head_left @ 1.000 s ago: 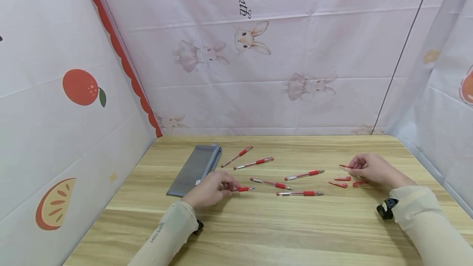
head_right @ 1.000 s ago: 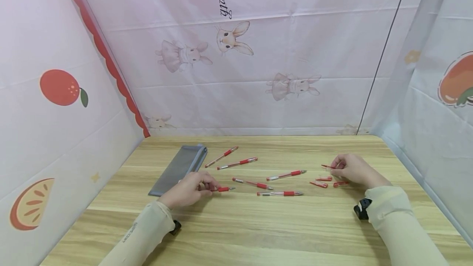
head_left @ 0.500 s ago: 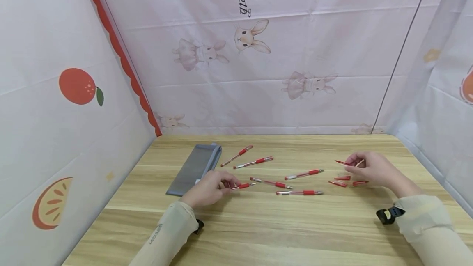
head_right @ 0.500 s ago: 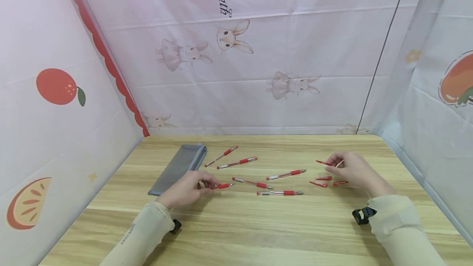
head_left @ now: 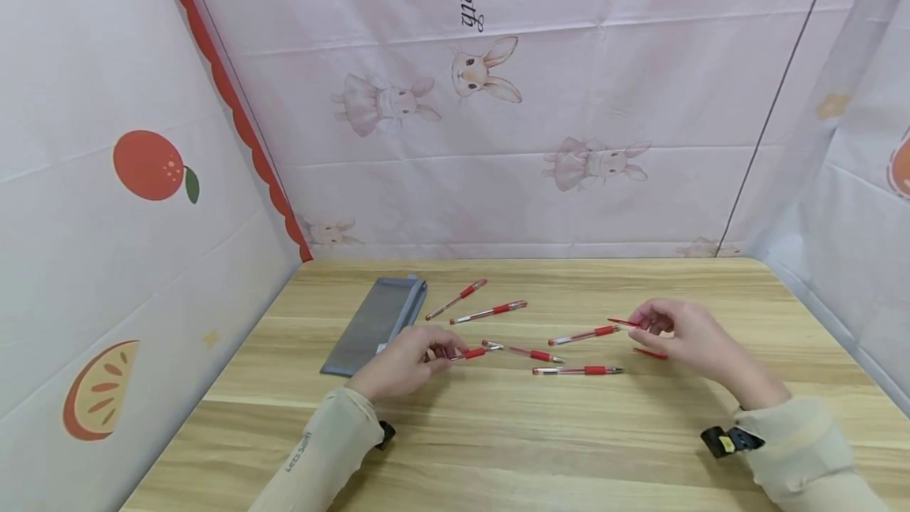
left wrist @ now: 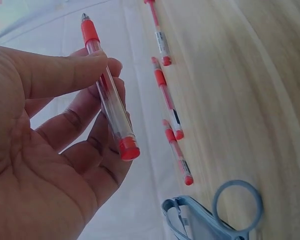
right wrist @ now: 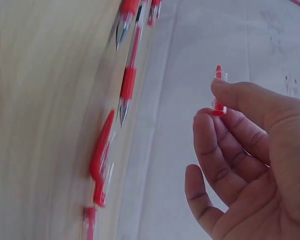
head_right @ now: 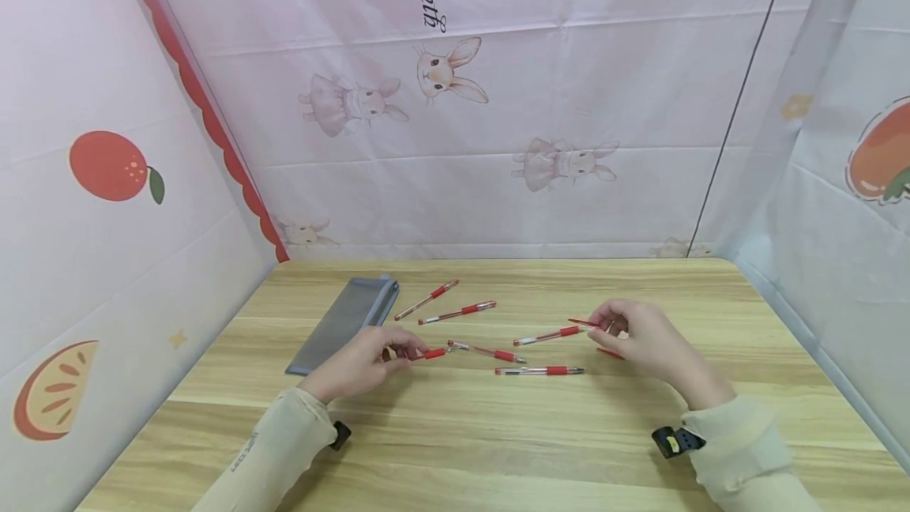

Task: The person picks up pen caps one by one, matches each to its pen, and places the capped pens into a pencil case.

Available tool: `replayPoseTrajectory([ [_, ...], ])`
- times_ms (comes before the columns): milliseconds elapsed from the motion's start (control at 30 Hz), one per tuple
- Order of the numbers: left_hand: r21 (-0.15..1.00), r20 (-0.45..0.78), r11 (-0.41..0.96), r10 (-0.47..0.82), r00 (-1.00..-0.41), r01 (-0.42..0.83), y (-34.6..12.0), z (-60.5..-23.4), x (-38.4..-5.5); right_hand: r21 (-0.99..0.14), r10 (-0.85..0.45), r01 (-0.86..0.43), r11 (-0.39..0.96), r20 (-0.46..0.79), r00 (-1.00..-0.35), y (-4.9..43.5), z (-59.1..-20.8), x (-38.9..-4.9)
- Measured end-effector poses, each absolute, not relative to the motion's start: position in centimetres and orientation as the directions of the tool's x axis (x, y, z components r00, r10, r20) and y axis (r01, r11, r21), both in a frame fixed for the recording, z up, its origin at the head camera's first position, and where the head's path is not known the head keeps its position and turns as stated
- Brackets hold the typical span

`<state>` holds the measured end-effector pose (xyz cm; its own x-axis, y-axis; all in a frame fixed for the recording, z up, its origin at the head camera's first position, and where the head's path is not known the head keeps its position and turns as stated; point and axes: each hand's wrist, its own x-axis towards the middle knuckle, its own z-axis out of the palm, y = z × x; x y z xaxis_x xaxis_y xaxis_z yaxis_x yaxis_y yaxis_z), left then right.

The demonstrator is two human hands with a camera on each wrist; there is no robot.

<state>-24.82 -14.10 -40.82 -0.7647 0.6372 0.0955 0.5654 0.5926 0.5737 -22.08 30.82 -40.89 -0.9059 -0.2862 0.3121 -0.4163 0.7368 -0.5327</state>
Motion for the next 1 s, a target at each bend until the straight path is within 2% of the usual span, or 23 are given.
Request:
replayPoseTrajectory([
  [467,0.547,0.162,0.563,0.654,-0.738,0.619,-13.1,-40.0,-23.9,-0.509,-0.345,-0.56,0.654,0.459,-0.819,26.2,-41.4,-19.9],
  [767,0.525,0.223,0.495,0.705,-0.674,0.692,-12.4,-39.7,-23.7,-0.472,-0.359,-0.604,0.642,0.511,-0.781,24.8,-41.7,-19.3],
  [1000,0.533,0.21,0.51,0.694,-0.689,0.675,-11.9,-39.9,-23.2,-0.442,-0.366,-0.637,0.632,0.553,-0.748,24.0,-42.0,-19.3],
])
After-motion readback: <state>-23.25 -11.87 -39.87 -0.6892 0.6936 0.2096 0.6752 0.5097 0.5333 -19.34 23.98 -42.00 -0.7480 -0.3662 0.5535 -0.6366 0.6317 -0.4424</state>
